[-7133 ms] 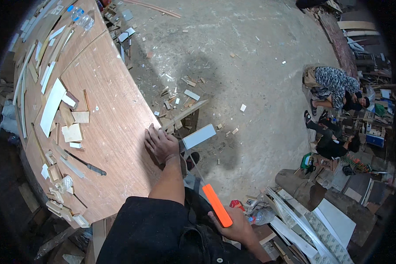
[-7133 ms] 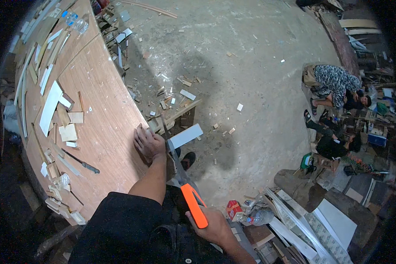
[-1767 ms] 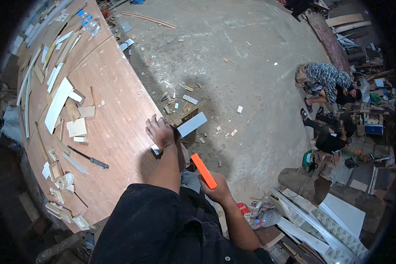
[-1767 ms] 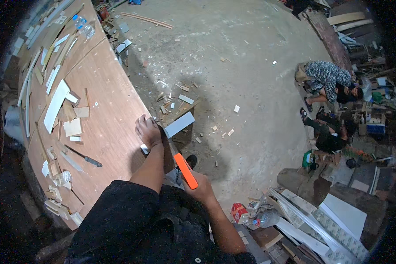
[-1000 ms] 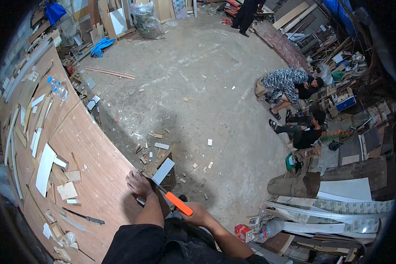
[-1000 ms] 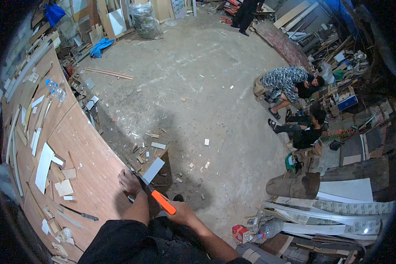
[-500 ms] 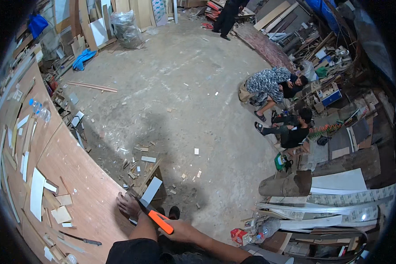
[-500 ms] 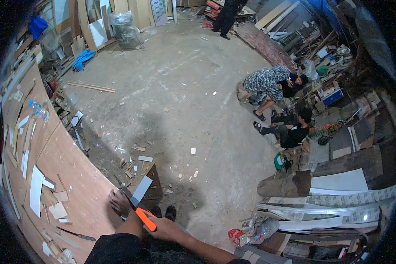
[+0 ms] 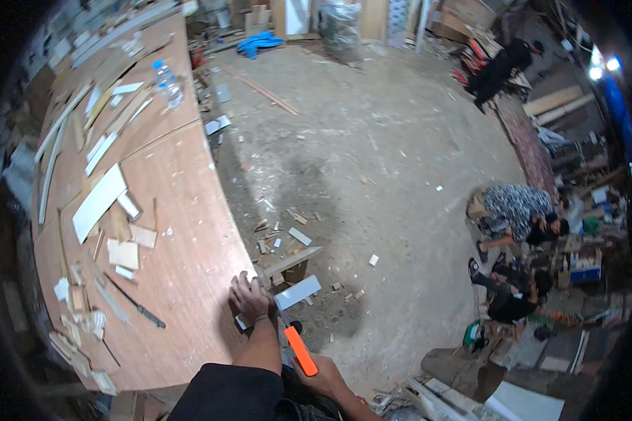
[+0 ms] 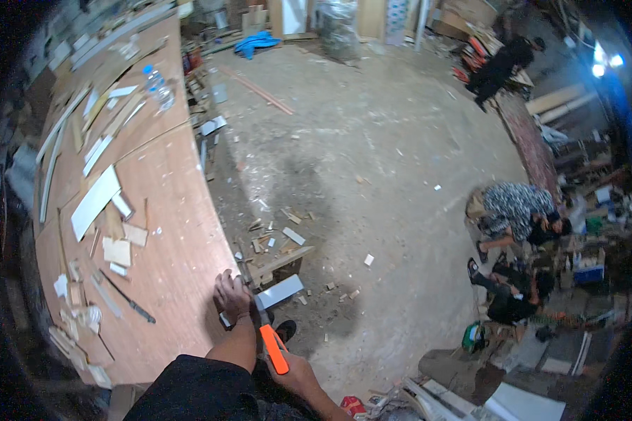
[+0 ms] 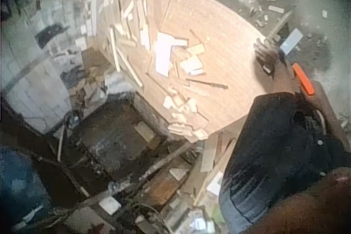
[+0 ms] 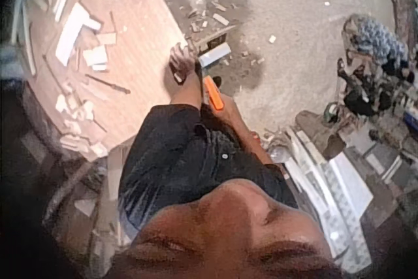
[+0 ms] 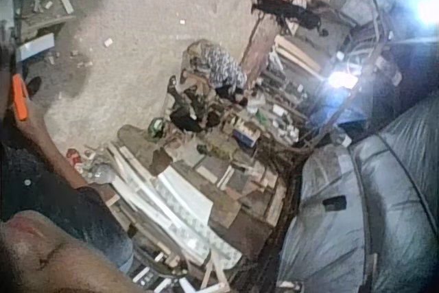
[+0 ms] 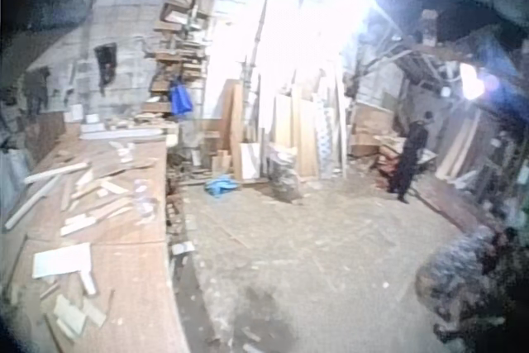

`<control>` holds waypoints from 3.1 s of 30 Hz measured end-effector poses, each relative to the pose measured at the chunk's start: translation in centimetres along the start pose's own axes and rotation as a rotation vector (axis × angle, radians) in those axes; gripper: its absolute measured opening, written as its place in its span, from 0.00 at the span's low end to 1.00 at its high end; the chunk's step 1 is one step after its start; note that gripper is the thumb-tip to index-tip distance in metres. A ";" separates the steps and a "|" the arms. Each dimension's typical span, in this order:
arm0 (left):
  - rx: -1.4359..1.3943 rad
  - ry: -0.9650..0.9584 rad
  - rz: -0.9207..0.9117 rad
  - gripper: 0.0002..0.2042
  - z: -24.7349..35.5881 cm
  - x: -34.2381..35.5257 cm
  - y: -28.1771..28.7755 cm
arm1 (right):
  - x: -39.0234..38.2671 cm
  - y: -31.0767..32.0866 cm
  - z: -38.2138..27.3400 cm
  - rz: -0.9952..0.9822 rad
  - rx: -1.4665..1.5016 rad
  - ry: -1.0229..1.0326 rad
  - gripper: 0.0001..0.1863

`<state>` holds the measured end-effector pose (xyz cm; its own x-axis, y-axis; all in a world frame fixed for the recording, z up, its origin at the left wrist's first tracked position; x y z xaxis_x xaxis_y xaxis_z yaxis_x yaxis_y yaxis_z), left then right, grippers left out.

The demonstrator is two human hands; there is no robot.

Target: The person turns and holds a plastic profile piece by hand, then cuts it using a hand saw while holding it against the edge of the workbench.

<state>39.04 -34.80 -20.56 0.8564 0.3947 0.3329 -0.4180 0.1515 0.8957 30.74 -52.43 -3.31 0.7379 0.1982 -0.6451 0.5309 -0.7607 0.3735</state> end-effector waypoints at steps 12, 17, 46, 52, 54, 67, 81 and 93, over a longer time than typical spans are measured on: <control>0.055 0.029 -0.033 0.08 -0.9 -0.6 -1.2 | 1.1 -0.2 0.1 0.013 0.047 -0.028 0.14; 0.092 -0.012 -0.033 0.08 -1.3 -1.2 -1.8 | 1.3 0.6 -0.1 -0.007 0.056 -0.045 0.16; -0.079 0.013 0.014 0.06 -0.3 -0.2 0.8 | 0.5 -1.1 1.3 0.151 -0.005 0.067 0.16; -0.123 0.076 -0.068 0.03 -0.7 0.4 0.2 | 0.2 -0.9 0.9 0.146 -0.013 0.035 0.15; -0.126 0.047 -0.006 0.04 -0.3 1.0 0.1 | 0.6 0.3 0.4 0.173 0.022 0.088 0.14; -0.026 0.027 0.044 0.05 -0.7 -0.6 0.2 | 0.0 -0.2 0.1 0.095 0.010 0.040 0.13; 0.022 0.046 0.081 0.06 -1.8 -0.2 -0.2 | 0.8 -0.1 -0.4 0.048 -0.025 -0.014 0.15; 0.011 0.134 -0.001 0.01 -0.3 0.4 0.1 | -10.0 4.7 -3.0 -0.019 0.038 -0.044 0.19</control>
<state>39.29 -34.33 -20.46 0.8080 0.5124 0.2907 -0.4136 0.1421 0.8993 27.13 -56.18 6.86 0.7084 0.1858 -0.6809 0.5275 -0.7804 0.3359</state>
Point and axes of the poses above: each hand's wrist, its own x-axis towards the middle knuckle, its own y-axis out of the back of the hand, z = x × y, the point moved 8 cm from there along x, towards the middle knuckle, and after that the axes turned 4 degrees about -y, right-handed, at the moved point
